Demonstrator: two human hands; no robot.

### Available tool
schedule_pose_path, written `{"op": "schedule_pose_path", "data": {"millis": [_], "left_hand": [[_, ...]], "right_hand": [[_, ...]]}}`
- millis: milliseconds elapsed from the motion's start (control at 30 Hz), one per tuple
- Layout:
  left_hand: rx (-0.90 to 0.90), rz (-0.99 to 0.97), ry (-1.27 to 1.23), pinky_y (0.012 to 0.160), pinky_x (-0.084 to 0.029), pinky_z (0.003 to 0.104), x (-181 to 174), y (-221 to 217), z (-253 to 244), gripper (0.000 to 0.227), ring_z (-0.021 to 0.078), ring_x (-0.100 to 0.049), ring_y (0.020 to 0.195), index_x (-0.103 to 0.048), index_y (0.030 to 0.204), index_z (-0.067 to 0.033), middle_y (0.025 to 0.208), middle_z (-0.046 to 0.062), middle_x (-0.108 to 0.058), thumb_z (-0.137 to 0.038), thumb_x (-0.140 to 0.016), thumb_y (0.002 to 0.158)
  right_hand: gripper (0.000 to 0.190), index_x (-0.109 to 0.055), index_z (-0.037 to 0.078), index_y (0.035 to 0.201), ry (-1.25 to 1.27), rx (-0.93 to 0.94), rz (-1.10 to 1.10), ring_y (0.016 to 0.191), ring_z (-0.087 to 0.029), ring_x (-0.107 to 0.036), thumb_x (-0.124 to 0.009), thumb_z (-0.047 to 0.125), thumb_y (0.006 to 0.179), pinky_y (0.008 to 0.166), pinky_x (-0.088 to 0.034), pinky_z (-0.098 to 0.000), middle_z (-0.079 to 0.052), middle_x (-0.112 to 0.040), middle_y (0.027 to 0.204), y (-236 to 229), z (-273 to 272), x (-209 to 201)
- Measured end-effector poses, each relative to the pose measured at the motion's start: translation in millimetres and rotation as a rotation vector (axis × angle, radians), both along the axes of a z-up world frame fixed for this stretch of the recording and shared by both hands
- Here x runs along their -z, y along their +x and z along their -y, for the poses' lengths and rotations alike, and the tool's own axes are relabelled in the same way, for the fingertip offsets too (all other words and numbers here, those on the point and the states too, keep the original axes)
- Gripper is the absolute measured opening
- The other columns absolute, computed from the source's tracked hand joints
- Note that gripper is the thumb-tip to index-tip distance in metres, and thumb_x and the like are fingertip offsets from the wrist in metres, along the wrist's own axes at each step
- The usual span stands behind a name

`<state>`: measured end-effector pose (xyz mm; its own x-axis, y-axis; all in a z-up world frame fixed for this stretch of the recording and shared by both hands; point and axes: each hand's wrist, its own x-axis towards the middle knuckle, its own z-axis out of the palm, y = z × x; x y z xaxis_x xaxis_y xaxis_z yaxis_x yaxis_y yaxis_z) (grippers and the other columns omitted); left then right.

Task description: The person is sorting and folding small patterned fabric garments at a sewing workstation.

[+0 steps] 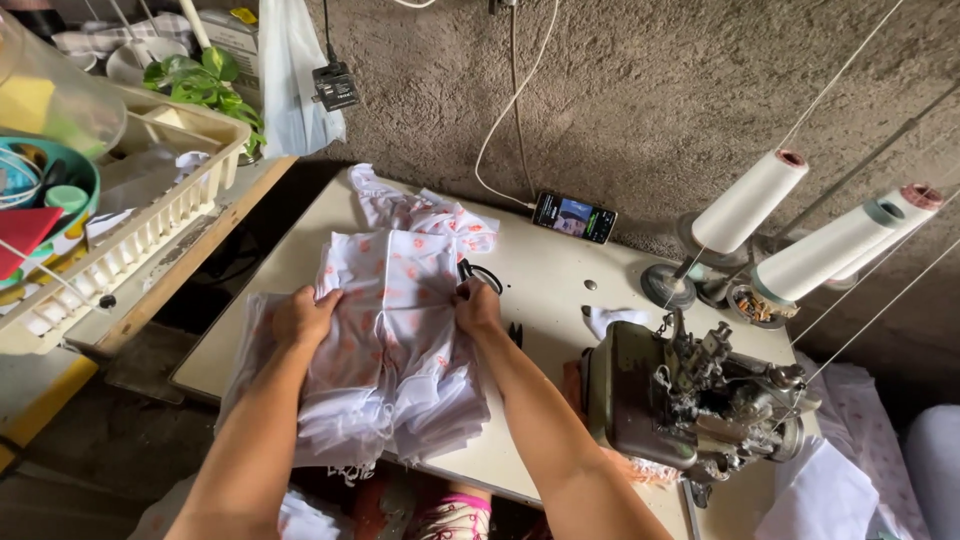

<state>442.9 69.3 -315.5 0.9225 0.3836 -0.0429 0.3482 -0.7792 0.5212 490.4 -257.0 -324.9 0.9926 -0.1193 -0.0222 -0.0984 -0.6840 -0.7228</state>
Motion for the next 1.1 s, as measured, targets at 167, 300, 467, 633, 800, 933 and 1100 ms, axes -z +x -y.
{"op": "schedule_pose_path", "data": {"millis": [167,300,467,633,800,933,1100], "left_hand": [[0.140,0.052,0.003,0.101,-0.051,0.060,-82,-37,14,0.074,0.0485,-0.058,0.127,-0.043,0.139,0.0027,0.133,0.032,-0.060,-0.039,-0.076,0.088],[0.563,0.108,0.123,0.098,-0.054,0.059,-151,-158,67,0.053,0.0499,-0.065,0.116,-0.055,0.132,-0.0039,0.122,0.030,-0.065,-0.031,-0.068,0.088],[0.767,0.239,0.137,0.113,-0.038,0.055,-89,-233,64,0.060,0.0366,-0.054,0.130,-0.052,0.129,-0.0071,0.139,0.016,-0.057,-0.018,-0.075,0.075],[0.746,0.456,-0.039,0.118,-0.037,0.051,-39,-232,28,0.065,0.0327,-0.047,0.138,-0.061,0.127,-0.0122,0.142,0.008,-0.059,0.011,-0.062,0.066],[0.557,0.114,0.111,0.121,-0.022,0.059,-32,-234,46,0.085,0.0413,-0.059,0.127,-0.039,0.150,-0.0258,0.133,0.019,-0.064,-0.027,-0.074,0.073],[0.463,0.378,0.003,0.114,-0.029,0.060,-111,-260,103,0.088,0.0380,-0.046,0.136,-0.043,0.150,-0.0221,0.147,0.014,-0.049,-0.020,-0.077,0.070],[0.408,0.233,0.238,0.115,-0.031,0.056,-67,-226,120,0.065,0.0327,-0.042,0.139,-0.055,0.140,-0.0293,0.152,0.006,-0.043,-0.014,-0.072,0.079]], "right_hand": [[0.032,-0.065,0.010,0.116,-0.160,-0.176,0.212,0.115,-0.040,-0.066,-0.067,0.011,0.084,0.099,-0.056,-0.0479,-0.013,-0.061,0.123,-54,-20,-98],[0.046,-0.068,0.004,0.125,-0.102,-0.777,0.057,0.117,-0.053,-0.063,-0.059,0.029,0.088,0.103,-0.051,-0.0607,-0.030,-0.069,0.123,-178,-53,-225],[0.039,-0.069,0.011,0.111,-0.440,-1.041,-0.028,0.085,-0.026,-0.070,-0.058,0.023,0.075,0.075,-0.055,-0.0379,-0.008,-0.075,0.098,-216,-18,-212],[0.049,-0.079,0.012,0.110,-0.084,-0.803,0.042,0.098,-0.020,-0.071,-0.051,0.003,0.070,0.091,-0.053,-0.0341,0.001,-0.078,0.106,-221,30,-162],[0.044,-0.081,0.020,0.114,0.171,-0.698,0.109,0.109,-0.023,-0.073,-0.058,0.001,0.081,0.098,-0.055,-0.0397,-0.004,-0.079,0.108,-230,44,-147],[0.042,-0.079,0.014,0.115,0.136,-0.717,0.240,0.107,-0.031,-0.072,-0.056,-0.004,0.084,0.097,-0.056,-0.0431,-0.010,-0.078,0.108,-242,39,-185],[0.032,-0.077,0.008,0.113,0.079,-0.736,0.378,0.109,-0.032,-0.072,-0.059,-0.006,0.091,0.097,-0.056,-0.0428,-0.012,-0.077,0.108,-225,31,-193]]}}
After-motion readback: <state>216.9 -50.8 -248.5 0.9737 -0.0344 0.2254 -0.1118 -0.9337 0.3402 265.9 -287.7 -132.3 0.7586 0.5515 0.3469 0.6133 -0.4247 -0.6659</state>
